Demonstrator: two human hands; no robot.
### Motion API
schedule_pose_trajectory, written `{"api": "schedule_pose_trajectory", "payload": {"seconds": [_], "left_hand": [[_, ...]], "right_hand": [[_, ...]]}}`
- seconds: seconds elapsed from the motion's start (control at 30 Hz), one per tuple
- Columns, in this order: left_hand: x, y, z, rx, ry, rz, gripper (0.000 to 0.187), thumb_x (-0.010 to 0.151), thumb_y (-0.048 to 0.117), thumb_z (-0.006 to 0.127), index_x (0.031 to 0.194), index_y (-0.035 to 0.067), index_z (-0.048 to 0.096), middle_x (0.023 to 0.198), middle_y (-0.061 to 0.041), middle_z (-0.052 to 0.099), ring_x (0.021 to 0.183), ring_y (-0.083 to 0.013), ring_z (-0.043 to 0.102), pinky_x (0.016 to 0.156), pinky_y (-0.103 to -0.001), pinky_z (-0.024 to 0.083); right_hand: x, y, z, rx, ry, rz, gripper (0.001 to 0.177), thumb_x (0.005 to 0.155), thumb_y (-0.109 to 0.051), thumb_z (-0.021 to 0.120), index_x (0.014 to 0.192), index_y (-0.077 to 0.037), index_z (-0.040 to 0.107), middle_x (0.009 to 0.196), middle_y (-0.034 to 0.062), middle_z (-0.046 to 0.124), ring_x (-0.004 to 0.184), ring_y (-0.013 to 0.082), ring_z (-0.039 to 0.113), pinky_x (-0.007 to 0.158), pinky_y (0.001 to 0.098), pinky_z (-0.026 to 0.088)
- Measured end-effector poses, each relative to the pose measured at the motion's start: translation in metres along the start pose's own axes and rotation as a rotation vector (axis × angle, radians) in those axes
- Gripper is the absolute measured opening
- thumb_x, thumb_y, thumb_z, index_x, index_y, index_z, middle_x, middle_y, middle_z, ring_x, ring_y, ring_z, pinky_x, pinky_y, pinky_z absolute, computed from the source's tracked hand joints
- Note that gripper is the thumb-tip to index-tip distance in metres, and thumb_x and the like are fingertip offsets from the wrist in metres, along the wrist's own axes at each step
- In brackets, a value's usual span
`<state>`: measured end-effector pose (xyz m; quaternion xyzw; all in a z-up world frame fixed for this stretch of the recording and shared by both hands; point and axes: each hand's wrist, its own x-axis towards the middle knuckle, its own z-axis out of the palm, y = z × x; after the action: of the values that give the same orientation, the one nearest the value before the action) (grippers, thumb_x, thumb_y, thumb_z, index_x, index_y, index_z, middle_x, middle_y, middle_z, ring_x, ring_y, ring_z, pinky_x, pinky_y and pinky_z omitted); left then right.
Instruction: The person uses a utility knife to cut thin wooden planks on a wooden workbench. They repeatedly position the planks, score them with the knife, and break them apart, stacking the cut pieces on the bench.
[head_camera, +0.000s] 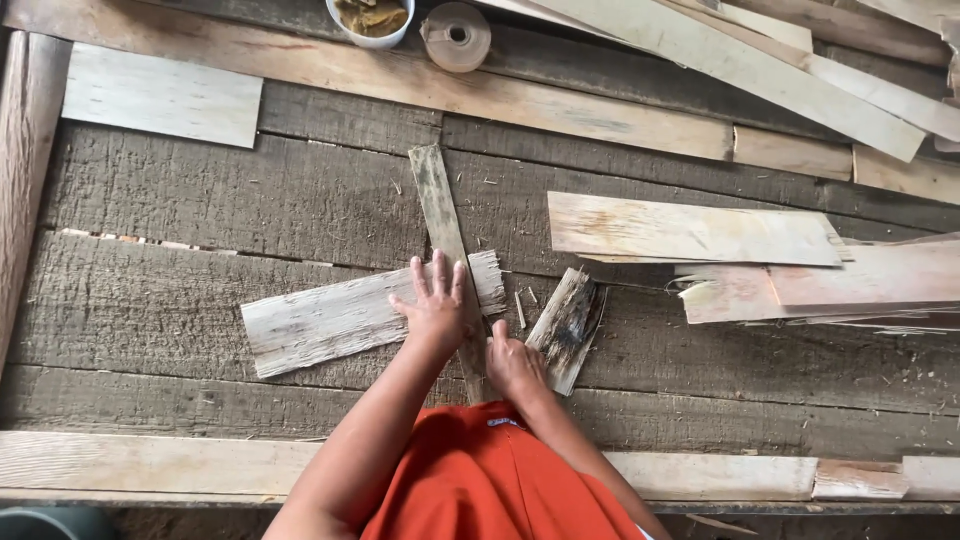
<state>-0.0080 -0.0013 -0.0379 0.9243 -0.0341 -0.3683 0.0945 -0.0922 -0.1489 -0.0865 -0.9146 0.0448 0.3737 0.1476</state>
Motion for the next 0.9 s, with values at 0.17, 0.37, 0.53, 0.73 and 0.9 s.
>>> {"api": "schedule_pose_trajectory", "payload": {"seconds": [0.17, 0.37, 0.53, 0.73, 0.9], "left_hand": [[-0.003, 0.001, -0.004, -0.003, -0.036, -0.006, 0.107, 0.087, 0.039, 0.081, 0.165, 0.020, 0.010, 0.172, -0.016, -0.008, 0.153, -0.0506, -0.013, 0.098, -0.090, 0.021], [0.002, 0.001, -0.003, 0.001, -0.010, 0.000, 0.107, 0.087, 0.039, 0.081, 0.165, 0.020, 0.011, 0.172, -0.016, -0.010, 0.152, -0.0505, -0.015, 0.098, -0.091, 0.021], [-0.007, 0.001, -0.006, 0.007, 0.001, 0.014, 0.105, 0.088, 0.037, 0.080, 0.165, 0.019, 0.011, 0.172, -0.016, -0.010, 0.153, -0.0509, -0.013, 0.099, -0.089, 0.023], [-0.008, 0.001, -0.010, 0.005, -0.030, 0.008, 0.106, 0.089, 0.039, 0.079, 0.166, 0.019, 0.009, 0.172, -0.016, -0.009, 0.152, -0.0508, -0.014, 0.098, -0.090, 0.020], [-0.002, 0.001, -0.004, 0.004, -0.021, 0.009, 0.107, 0.088, 0.038, 0.080, 0.166, 0.020, 0.009, 0.171, -0.016, -0.011, 0.152, -0.0505, -0.016, 0.097, -0.091, 0.020]], "right_hand": [[-0.017, -0.025, -0.010, -0.053, 0.019, -0.007, 0.043, 0.101, -0.023, 0.029, 0.139, -0.004, 0.035, 0.093, 0.0258, 0.075, 0.101, 0.0484, 0.072, 0.094, 0.0615, 0.052], [-0.026, -0.024, -0.046, 0.035, -0.012, -0.022, 0.041, 0.101, -0.028, 0.029, 0.136, -0.009, 0.037, 0.101, 0.0268, 0.074, 0.103, 0.0482, 0.071, 0.094, 0.0623, 0.051], [-0.030, -0.019, -0.037, 0.048, -0.024, 0.022, 0.034, 0.101, -0.037, 0.028, 0.128, -0.018, 0.037, 0.100, 0.0230, 0.073, 0.103, 0.0457, 0.071, 0.093, 0.0609, 0.052], [-0.006, -0.013, -0.010, -0.025, -0.007, 0.012, 0.037, 0.103, -0.038, 0.028, 0.132, -0.016, 0.036, 0.099, 0.0205, 0.074, 0.103, 0.0434, 0.072, 0.096, 0.0576, 0.053], [0.003, -0.005, -0.004, -0.036, 0.019, 0.017, 0.044, 0.105, -0.032, 0.026, 0.141, -0.009, 0.034, 0.101, 0.0221, 0.075, 0.107, 0.0444, 0.071, 0.099, 0.0581, 0.051]]}}
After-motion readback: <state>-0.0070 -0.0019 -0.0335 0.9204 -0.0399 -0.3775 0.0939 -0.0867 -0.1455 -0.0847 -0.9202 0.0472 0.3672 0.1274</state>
